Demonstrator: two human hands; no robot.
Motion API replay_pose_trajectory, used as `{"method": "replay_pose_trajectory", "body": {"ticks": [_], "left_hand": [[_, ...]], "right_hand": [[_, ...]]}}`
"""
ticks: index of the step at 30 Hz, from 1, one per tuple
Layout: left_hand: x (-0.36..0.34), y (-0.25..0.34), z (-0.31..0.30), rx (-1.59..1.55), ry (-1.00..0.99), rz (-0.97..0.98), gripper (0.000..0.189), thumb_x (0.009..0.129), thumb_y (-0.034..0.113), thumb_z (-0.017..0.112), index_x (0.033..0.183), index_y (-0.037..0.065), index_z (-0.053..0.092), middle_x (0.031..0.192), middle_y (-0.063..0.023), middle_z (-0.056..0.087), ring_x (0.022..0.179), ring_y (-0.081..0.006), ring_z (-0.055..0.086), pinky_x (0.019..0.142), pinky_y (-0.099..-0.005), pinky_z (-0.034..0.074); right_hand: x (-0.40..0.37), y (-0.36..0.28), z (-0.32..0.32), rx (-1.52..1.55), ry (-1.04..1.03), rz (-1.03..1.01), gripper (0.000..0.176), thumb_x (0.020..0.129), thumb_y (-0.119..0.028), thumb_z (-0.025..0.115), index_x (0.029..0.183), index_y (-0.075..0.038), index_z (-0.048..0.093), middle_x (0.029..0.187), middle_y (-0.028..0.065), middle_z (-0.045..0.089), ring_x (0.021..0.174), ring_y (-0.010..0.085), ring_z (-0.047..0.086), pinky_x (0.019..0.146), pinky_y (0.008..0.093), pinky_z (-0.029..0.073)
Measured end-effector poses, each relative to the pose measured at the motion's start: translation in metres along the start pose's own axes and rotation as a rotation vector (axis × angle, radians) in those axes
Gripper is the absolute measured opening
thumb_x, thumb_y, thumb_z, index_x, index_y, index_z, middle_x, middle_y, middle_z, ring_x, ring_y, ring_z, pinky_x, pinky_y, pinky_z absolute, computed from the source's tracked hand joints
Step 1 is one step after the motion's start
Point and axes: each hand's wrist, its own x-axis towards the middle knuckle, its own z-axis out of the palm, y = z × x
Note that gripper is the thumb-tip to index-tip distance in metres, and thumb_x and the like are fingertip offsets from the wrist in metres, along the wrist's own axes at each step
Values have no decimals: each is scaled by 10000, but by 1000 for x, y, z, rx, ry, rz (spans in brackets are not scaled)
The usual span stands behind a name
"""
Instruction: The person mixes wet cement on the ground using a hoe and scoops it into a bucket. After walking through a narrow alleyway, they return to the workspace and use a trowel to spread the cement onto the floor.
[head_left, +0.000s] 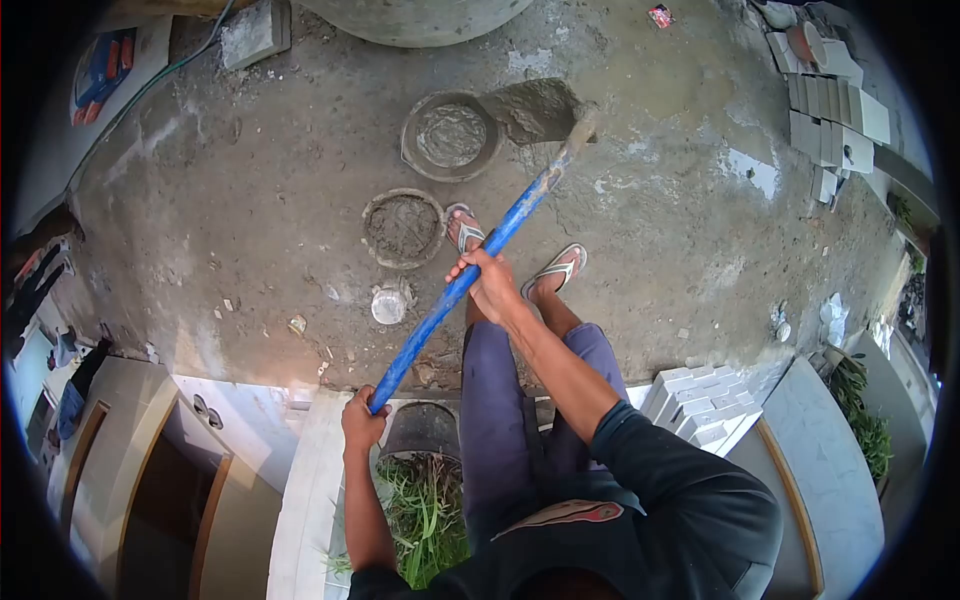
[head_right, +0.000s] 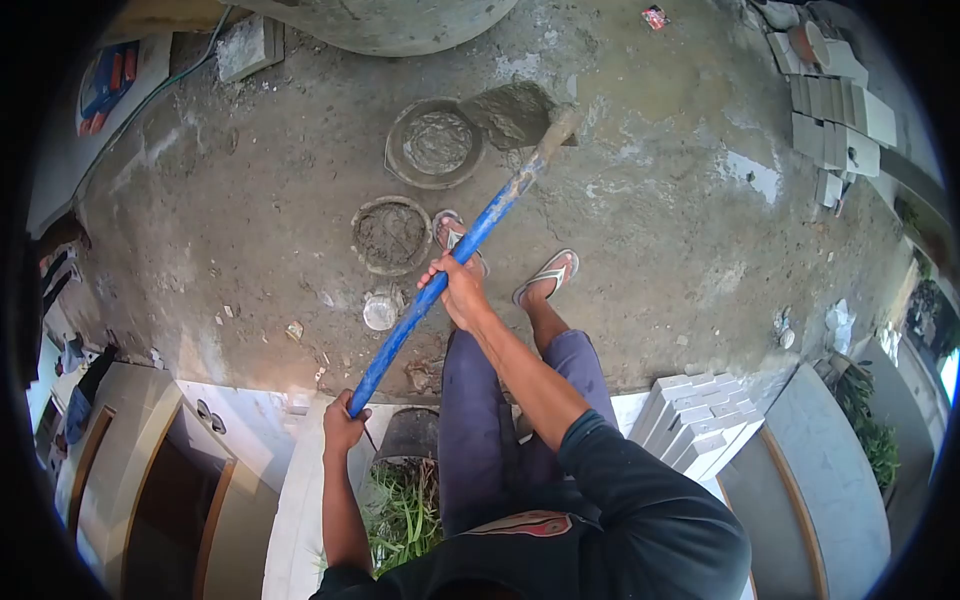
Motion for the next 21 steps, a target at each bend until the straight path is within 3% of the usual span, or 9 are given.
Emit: {"method": "replay_pose_trajectory", "body": {"ticks": [2, 5, 11, 13, 15, 16, 18, 19, 21], "left_hand": [[-1, -31, 29, 34, -10, 57, 206, 738, 112, 732, 905, 61, 621, 798, -168, 658, 760, -363, 645, 647, -408, 487], [2, -21, 45, 34, -4, 130, 209, 732, 113, 731, 907, 75, 623, 827, -158, 666, 789, -370, 651, 663, -438, 492], [-22, 51, 55, -105, -137, 243, 360, 712, 153, 795, 996, 74, 589, 864, -146, 660, 804, -356, 656, 700, -437, 506], [-33, 95, 74, -258, -68, 408, 497, 743, 208, 799, 1140, 63, 538, 886, -180, 639, 844, -358, 652, 735, -426, 512], [-41, 160, 79, -319, -129, 576, 631, 813, 260, 756, 1306, 34, 435, 969, -172, 606, 870, -289, 643, 767, -381, 511], [-48, 185, 75, -311, -117, 598, 631, 813, 260, 756, 1306, 34, 435, 969, -172, 606, 870, -289, 643, 767, -381, 511], [-60, 225, 74, -836, -402, 536, 653, 878, 284, 691, 1384, 24, 369, 1043, -126, 553, 883, -207, 604, 792, -330, 498], [-63, 226, 79, -839, -385, 550, 653, 878, 284, 691, 1384, 24, 369, 1043, -126, 553, 883, -207, 604, 792, -330, 498], [-69, 209, 89, -833, -258, 593, 617, 917, 264, 646, 1416, 38, 361, 1035, -77, 513, 837, -150, 551, 768, -290, 484]], "right_hand": [[19, 16, -1, -104, -115, 189, 182, 859, -34, 560, 983, -87, 437, 745, 79, 523, 674, 218, 592, 674, 413, 542], [10, 7, -14, -34, -132, 221, 176, 851, -18, 559, 967, -81, 443, 759, 83, 527, 692, 231, 596, 696, 425, 534], [16, -64, -49, 49, -46, 108, 103, 844, -65, 536, 887, -92, 446, 681, 50, 493, 607, 191, 535, 610, 373, 494], [34, -96, -71, 34, 77, 25, 75, 839, -92, 525, 821, -98, 453, 634, 26, 466, 539, 156, 483, 532, 334, 450], [64, -143, -89, 2, 128, -35, 100, 841, -99, 518, 764, -101, 455, 609, 11, 451, 491, 136, 448, 480, 310, 422], [77, -167, -99, -5, 127, -33, 122, 846, -99, 517, 741, -101, 455, 602, 5, 448, 477, 130, 439, 465, 300, 419], [106, -211, -120, -147, 112, -41, 121, 850, -81, 526, 759, -94, 448, 601, 24, 455, 484, 143, 455, 479, 289, 448], [116, -230, -131, -151, 93, -49, 121, 850, -81, 526, 759, -94, 448, 601, 24, 455, 484, 143, 455, 479, 289, 448], [125, -265, -148, -473, 88, -19, 114, 869, -73, 523, 807, -76, 427, 699, 90, 504, 550, 171, 514, 499, 282, 481]]}}
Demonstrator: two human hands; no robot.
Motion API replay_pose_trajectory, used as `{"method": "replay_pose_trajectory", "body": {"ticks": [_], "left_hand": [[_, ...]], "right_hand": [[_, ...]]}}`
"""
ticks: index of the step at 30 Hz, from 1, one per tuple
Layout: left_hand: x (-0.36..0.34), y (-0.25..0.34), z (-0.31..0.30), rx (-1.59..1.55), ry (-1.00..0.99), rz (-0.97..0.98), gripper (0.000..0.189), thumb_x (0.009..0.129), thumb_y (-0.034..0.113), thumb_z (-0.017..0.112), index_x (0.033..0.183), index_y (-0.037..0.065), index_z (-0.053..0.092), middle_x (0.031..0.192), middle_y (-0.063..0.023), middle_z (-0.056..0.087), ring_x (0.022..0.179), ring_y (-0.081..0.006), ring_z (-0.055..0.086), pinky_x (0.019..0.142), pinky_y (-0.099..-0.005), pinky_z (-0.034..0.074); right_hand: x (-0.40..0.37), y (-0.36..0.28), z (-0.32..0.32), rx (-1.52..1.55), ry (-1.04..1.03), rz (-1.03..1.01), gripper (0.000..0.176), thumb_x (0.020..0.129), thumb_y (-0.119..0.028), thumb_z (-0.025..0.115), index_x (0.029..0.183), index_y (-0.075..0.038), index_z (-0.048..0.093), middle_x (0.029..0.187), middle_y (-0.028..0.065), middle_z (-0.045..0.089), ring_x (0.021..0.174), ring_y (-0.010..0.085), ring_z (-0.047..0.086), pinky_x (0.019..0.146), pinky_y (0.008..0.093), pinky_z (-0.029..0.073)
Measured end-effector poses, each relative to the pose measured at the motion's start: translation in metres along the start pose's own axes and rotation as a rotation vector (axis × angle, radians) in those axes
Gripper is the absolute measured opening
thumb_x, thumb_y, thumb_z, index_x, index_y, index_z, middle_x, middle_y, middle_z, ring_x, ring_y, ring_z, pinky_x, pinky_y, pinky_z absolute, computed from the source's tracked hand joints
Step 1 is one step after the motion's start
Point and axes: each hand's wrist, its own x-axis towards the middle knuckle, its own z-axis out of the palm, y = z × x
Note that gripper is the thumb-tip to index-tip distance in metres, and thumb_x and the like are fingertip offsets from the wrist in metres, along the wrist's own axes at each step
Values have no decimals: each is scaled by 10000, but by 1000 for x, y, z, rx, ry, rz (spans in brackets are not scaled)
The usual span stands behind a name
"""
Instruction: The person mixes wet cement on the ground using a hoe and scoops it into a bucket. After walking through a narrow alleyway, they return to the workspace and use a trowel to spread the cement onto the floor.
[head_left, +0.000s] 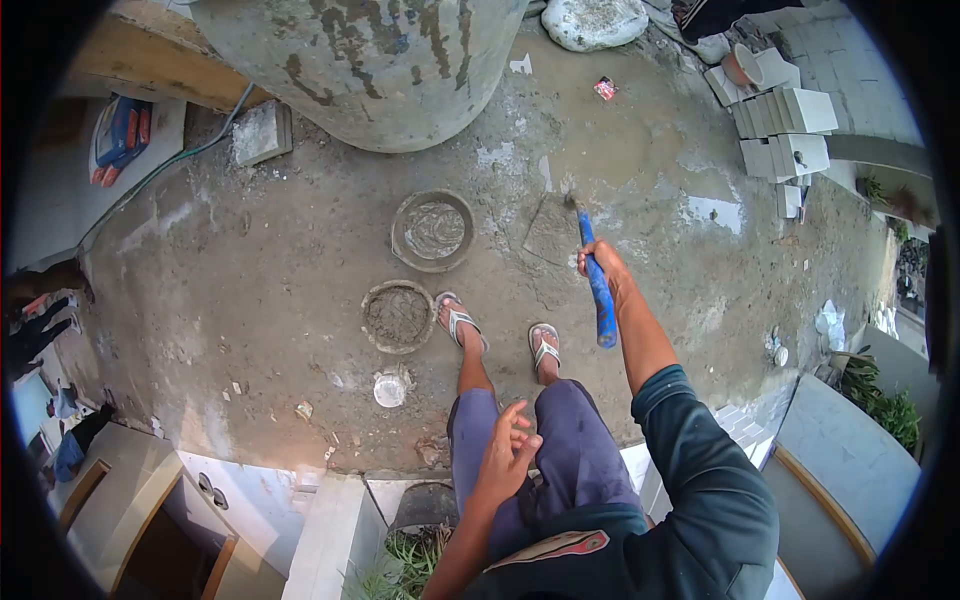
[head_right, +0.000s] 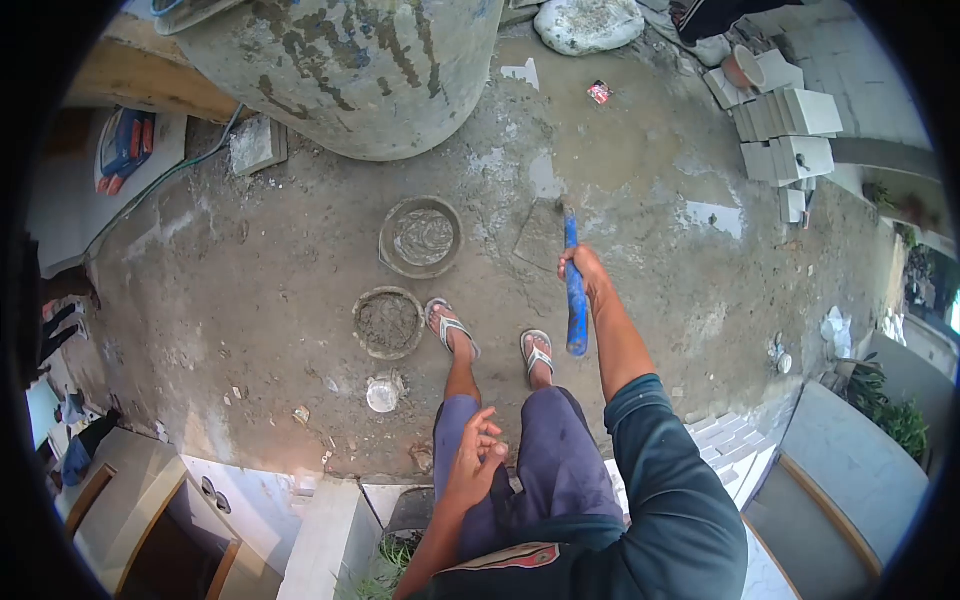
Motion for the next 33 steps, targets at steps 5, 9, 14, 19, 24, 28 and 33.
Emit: {"method": "replay_pose_trajectory", "body": {"ticks": [5, 9, 14, 19, 24, 28, 33], "left_hand": [[-96, -124, -47, 174, 598, -107, 428, 935, 287, 617, 1277, 61, 496, 846, -61, 564, 727, -148, 570, 664, -294, 480], [-220, -329, -53, 815, 749, -364, 382, 885, 387, 603, 1030, 34, 604, 911, -188, 657, 889, -384, 635, 791, -449, 499], [-277, -376, 44, 885, 140, -471, 296, 828, 330, 643, 937, 56, 664, 920, -170, 664, 815, -335, 662, 694, -495, 521], [-222, -240, 116, -342, 618, -726, 334, 841, 90, 629, 1174, 107, 620, 898, -85, 691, 784, -271, 674, 685, -453, 537], [-146, -295, 92, -231, 869, -310, 254, 874, 82, 561, 1119, 116, 622, 866, -73, 682, 757, -270, 661, 678, -440, 537], [-165, -262, 79, -163, 986, -145, 239, 883, 87, 545, 1107, 126, 620, 864, -67, 677, 750, -274, 659, 679, -443, 540], [-200, -252, 74, -264, 1023, -214, 228, 897, 82, 515, 1101, 120, 609, 870, -69, 660, 732, -264, 653, 678, -442, 547]], "right_hand": [[-76, -97, -68, 750, -315, 79, 484, 882, -59, 573, 1346, -78, 435, 934, 254, 493, 689, 239, 573, 578, 259, 554], [-126, -103, -81, 561, -282, 51, 311, 856, -71, 551, 1166, -50, 553, 1004, 268, 486, 767, 298, 579, 642, 297, 589], [-191, -85, -57, 561, -267, -30, 200, 911, -189, 591, 1095, -110, 579, 981, 138, 602, 799, 274, 612, 715, 365, 576], [-161, -50, -78, 346, -75, 12, 282, 907, -291, 598, 1101, -99, 526, 974, 133, 587, 824, 250, 599, 698, 388, 537], [-155, -7, -77, -322, -43, 170, 300, 922, -301, 541, 1122, -82, 499, 888, 130, 599, 711, 240, 596, 631, 431, 527], [-187, 6, -38, -806, -89, 129, 303, 918, -218, 525, 1159, -35, 537, 884, 161, 614, 692, 264, 604, 581, 448, 540], [-200, 10, 44, -1138, -78, 40, 252, 924, -177, 498, 1117, -59, 611, 857, 132, 631, 708, 251, 622, 594, 445, 561]]}}
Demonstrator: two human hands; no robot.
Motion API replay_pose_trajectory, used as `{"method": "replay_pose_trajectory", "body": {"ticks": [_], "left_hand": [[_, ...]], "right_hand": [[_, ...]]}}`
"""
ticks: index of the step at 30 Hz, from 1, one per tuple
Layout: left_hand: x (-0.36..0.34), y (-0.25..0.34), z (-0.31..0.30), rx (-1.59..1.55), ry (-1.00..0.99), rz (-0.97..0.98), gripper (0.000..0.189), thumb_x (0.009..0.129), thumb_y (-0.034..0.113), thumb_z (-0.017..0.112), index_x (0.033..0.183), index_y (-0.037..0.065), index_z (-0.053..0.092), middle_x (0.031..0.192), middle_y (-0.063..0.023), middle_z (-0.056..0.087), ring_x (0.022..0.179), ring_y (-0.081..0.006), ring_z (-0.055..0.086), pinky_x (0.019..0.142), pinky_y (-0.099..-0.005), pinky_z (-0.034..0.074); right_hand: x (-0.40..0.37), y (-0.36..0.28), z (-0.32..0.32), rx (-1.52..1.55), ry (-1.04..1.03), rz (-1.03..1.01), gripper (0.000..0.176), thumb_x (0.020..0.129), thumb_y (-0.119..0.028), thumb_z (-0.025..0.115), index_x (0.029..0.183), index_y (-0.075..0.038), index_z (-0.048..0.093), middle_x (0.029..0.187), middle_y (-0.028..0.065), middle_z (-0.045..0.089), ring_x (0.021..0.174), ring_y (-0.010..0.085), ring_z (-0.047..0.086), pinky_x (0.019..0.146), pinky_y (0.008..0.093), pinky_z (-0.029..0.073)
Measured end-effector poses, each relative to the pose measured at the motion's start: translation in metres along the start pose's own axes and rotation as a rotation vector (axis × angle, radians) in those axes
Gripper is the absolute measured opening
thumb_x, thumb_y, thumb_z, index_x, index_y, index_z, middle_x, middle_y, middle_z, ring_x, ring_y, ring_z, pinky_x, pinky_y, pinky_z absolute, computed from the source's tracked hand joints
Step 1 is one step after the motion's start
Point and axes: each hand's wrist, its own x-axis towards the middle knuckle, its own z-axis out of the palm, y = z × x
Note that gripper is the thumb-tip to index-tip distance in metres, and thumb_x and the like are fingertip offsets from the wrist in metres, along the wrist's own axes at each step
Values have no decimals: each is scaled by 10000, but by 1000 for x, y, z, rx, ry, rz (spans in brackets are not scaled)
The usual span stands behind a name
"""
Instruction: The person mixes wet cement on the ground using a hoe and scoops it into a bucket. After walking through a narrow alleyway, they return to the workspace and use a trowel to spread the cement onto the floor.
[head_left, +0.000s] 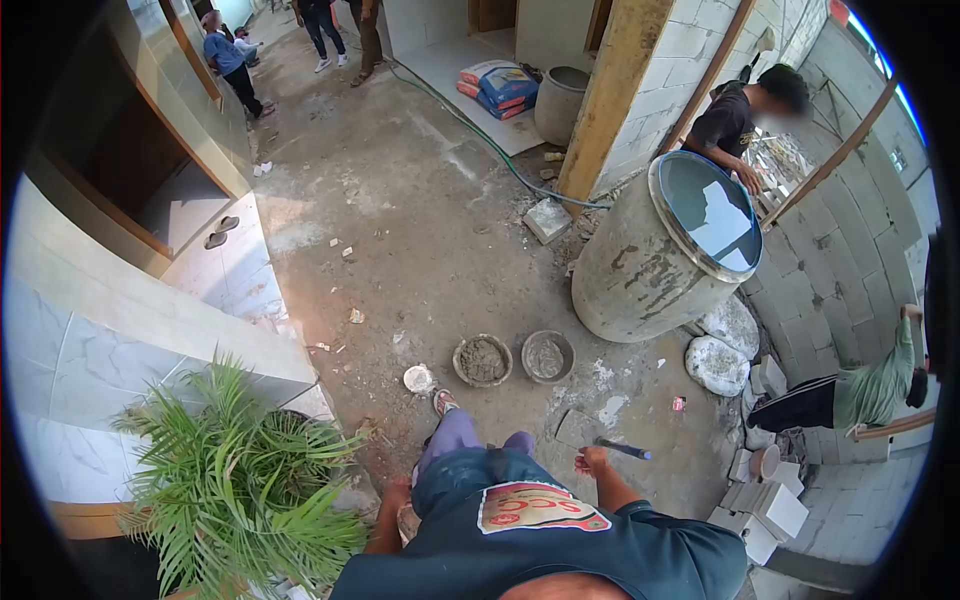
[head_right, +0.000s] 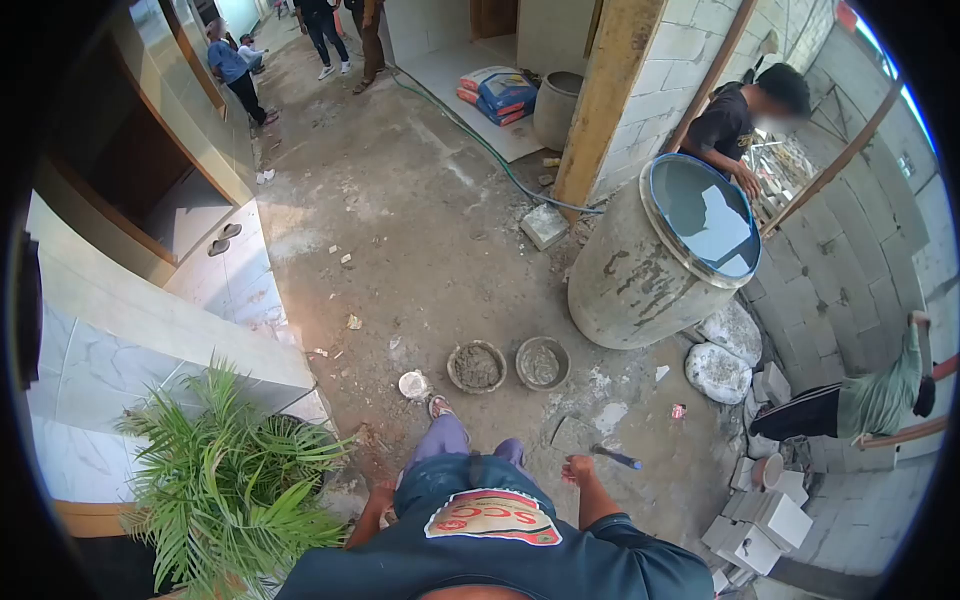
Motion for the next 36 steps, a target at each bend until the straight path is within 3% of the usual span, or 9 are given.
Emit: {"method": "replay_pose_trajectory", "body": {"ticks": [2, 5, 11, 15, 24, 27, 29, 31, 36], "left_hand": [[-13, -8, -16, -294, 26, -570, 229, 911, 64, 481, 1110, 94, 591, 883, -83, 635, 707, -239, 645, 676, -436, 555], [26, -102, -13, -374, -78, -620, 230, 912, 49, 475, 1115, 90, 575, 817, -96, 612, 638, -215, 621, 599, -401, 545], [56, -42, -89, -1170, -58, -362, 96, 900, 119, 573, 975, 62, 554, 721, -42, 554, 540, -161, 544, 457, -305, 433], [6, 88, -112, -786, 281, -317, 189, 928, 161, 589, 1093, 75, 553, 823, -44, 583, 666, -139, 584, 615, -281, 502], [-171, 24, 51, -853, 314, -1132, 273, 942, 222, 612, 1150, 60, 541, 792, -71, 586, 688, -181, 607, 606, -298, 507], [-231, 29, 108, -701, -11, -1304, 167, 915, 169, 621, 1042, 62, 616, 759, -79, 600, 685, -181, 622, 637, -318, 537], [-231, 46, 109, -669, -71, -1330, 160, 913, 166, 620, 1035, 62, 619, 761, -81, 604, 683, -183, 624, 632, -320, 536], [-221, 54, 102, -635, -94, -1309, 154, 911, 163, 619, 1028, 63, 622, 763, -84, 607, 681, -184, 626, 628, -323, 536], [-115, 36, 100, -583, -11, -1063, 139, 906, 155, 617, 1010, 64, 630, 768, -90, 615, 677, -188, 632, 616, -329, 535]], "right_hand": [[3, -35, 13, -15, 19, -46, 248, 918, -182, 520, 1107, -65, 629, 842, 126, 634, 668, 245, 621, 567, 438, 560], [-5, -95, 45, -39, 64, -120, 217, 905, -188, 556, 1062, -62, 638, 798, 123, 622, 639, 238, 614, 533, 418, 546], [9, -199, 140, -279, -9, -240, 158, 871, -180, 577, 953, -66, 647, 756, 91, 608, 596, 205, 598, 522, 400, 539], [49, -247, 212, -463, -67, -245, 205, 851, -220, 582, 1006, -104, 651, 760, 45, 599, 633, 169, 585, 555, 374, 524], [336, -131, 314, -897, 467, -468, 383, 850, -246, 614, 1159, -22, 600, 839, 89, 658, 679, 247, 621, 639, 398, 533], [339, -116, 318, -387, 464, -396, 363, 871, -279, 603, 1110, -6, 604, 901, 117, 684, 755, 254, 636, 739, 386, 510], [301, -148, 327, -111, -85, 158, 255, 890, -277, 592, 1004, -49, 606, 822, 75, 647, 760, 236, 615, 752, 340, 473], [288, -146, 349, 318, -280, 61, 157, 900, -255, 577, 870, -101, 576, 691, 22, 540, 661, 198, 547, 671, 312, 438], [252, -224, 375, 310, 23, 22, 255, 838, -246, 619, 652, -152, 471, 564, 1, 365, 485, 167, 378, 458, 360, 371]]}}
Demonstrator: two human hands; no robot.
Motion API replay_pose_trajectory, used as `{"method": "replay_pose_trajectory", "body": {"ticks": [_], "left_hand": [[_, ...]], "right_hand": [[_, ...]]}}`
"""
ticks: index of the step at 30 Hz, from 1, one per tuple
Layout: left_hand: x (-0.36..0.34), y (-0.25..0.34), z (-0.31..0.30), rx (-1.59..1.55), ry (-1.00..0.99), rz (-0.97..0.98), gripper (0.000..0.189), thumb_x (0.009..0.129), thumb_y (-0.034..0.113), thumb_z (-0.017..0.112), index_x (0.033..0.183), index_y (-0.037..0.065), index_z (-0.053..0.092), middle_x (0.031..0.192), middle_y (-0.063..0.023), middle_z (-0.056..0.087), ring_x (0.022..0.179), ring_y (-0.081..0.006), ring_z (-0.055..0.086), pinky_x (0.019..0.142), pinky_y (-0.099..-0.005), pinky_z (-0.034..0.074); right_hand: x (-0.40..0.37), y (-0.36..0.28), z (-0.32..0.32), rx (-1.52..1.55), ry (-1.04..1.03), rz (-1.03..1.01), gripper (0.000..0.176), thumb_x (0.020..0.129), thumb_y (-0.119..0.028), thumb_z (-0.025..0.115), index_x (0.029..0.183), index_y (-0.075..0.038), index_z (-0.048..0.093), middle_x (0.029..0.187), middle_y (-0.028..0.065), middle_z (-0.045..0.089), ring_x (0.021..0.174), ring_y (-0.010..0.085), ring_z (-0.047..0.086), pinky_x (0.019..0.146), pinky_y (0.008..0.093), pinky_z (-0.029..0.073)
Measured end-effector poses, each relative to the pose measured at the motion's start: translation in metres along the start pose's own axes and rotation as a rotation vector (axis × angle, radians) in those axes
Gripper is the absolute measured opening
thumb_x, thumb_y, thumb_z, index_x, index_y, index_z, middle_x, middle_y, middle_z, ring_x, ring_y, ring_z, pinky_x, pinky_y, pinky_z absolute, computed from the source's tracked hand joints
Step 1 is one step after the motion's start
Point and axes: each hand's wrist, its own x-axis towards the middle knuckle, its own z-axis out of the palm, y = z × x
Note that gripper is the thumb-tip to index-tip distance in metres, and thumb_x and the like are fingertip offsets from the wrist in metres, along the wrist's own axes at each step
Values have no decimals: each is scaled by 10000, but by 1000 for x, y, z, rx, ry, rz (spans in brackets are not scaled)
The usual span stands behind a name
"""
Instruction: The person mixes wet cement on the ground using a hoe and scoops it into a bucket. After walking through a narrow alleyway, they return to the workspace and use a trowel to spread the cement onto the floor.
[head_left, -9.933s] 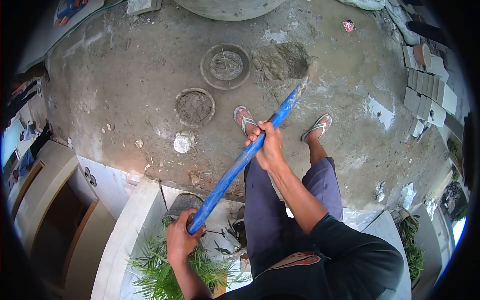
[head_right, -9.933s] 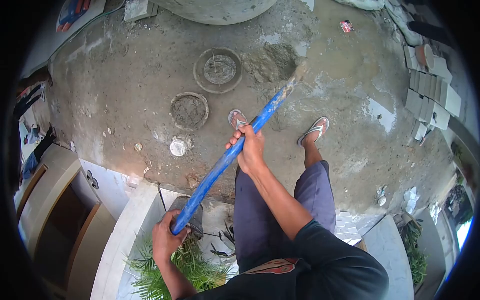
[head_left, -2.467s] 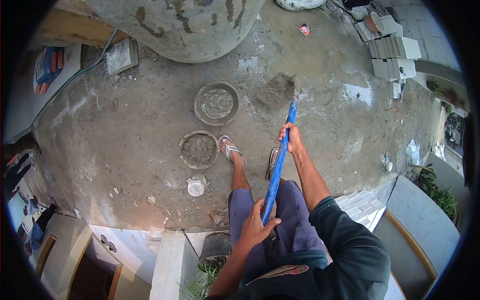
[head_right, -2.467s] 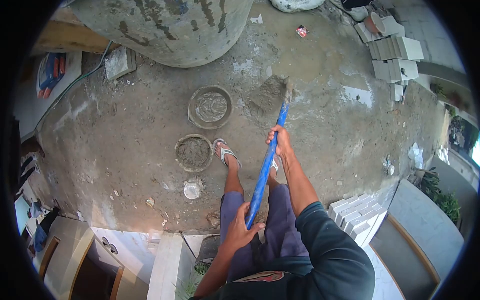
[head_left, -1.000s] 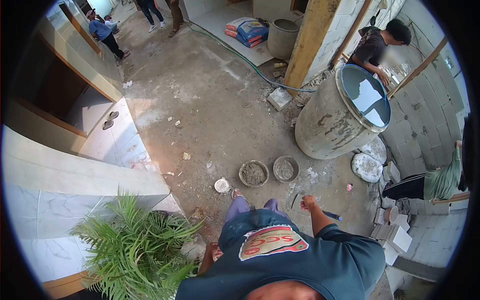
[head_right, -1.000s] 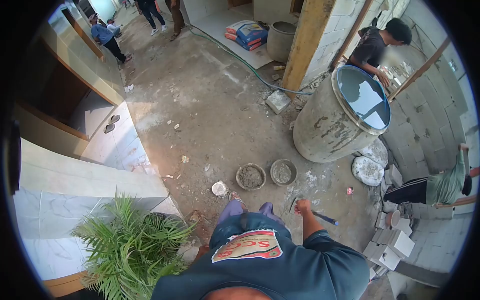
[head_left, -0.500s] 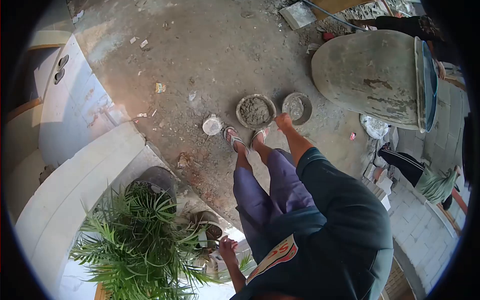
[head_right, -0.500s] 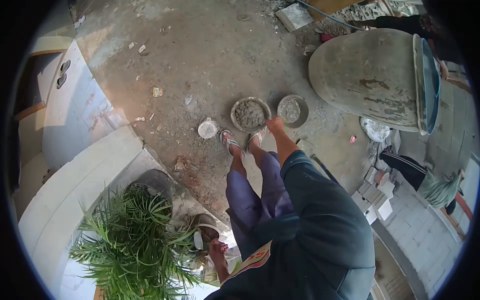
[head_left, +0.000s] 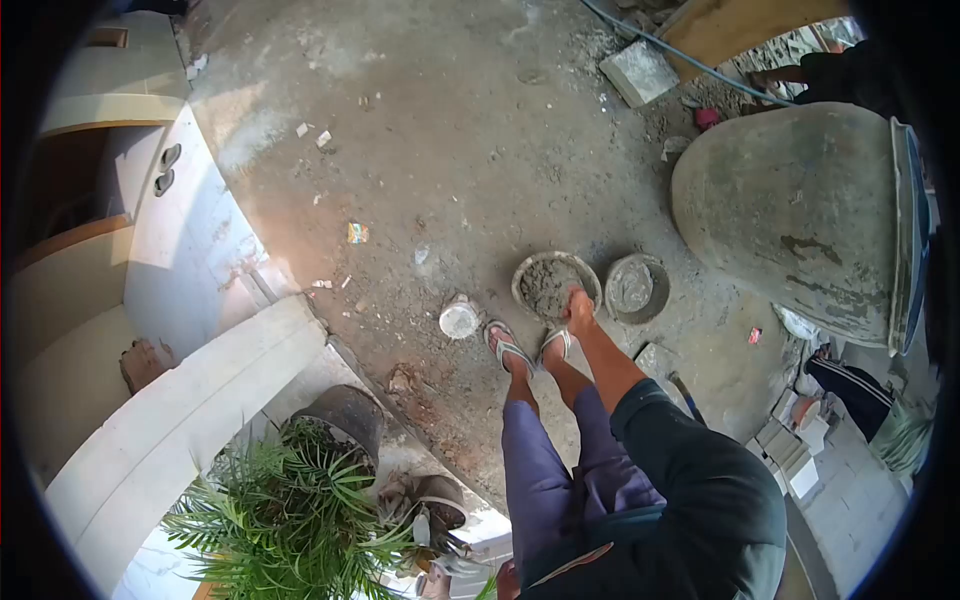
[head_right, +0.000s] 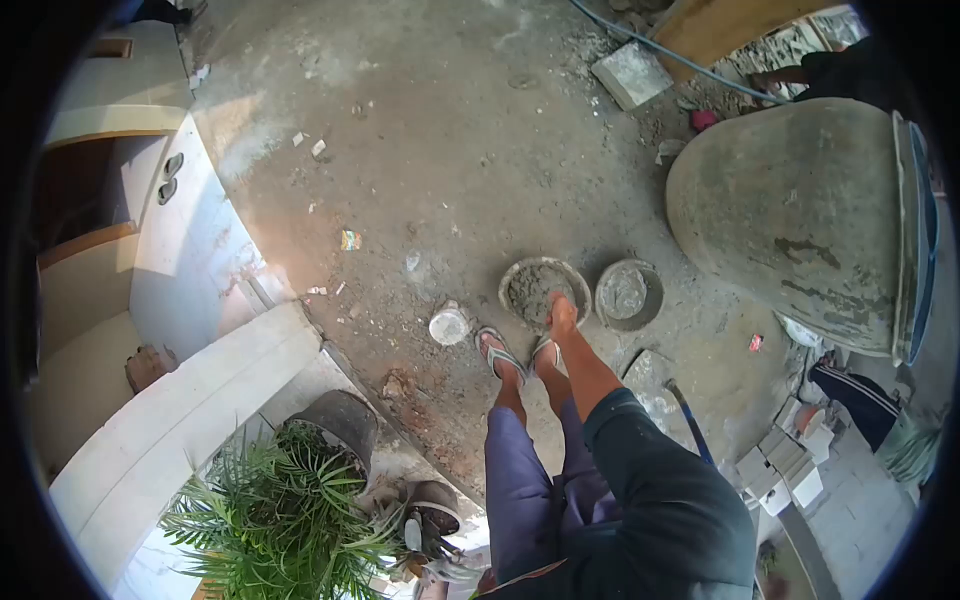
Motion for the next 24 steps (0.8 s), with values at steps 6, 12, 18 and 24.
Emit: {"method": "replay_pose_trajectory", "body": {"ticks": [6, 12, 18, 24], "left_hand": [[54, 212, 47, -40, 3, 319, 122, 900, 145, 615, 988, 65, 639, 774, -97, 625, 671, -193, 639, 602, -336, 534], [44, 393, 47, -154, -8, 558, 106, 893, 135, 612, 966, 67, 649, 781, -104, 635, 665, -198, 645, 588, -344, 533], [24, 485, 29, -197, -54, 508, 94, 887, 125, 610, 945, 69, 658, 787, -112, 645, 659, -203, 652, 574, -351, 532], [39, 574, -16, -87, -111, 332, 86, 881, 116, 607, 923, 70, 667, 793, -119, 654, 654, -208, 659, 560, -359, 531]], "right_hand": [[-66, -79, -49, 262, -129, 92, 265, 809, -286, 602, 666, -167, 413, 533, 17, 320, 471, 196, 350, 520, 394, 370], [-98, -169, -96, 344, -350, 21, 258, 863, -366, 457, 1011, -206, 595, 868, -6, 553, 555, 159, 338, 535, 334, 357], [-62, -199, -70, -330, 406, -853, 534, 828, -563, 408, 1115, -140, 561, 1008, 107, 598, 765, 327, 545, 709, 440, 460], [-91, -370, 70, 380, 39, -95, 528, 825, -565, 414, 1099, -137, 555, 971, 107, 587, 748, 322, 539, 694, 433, 454]]}}
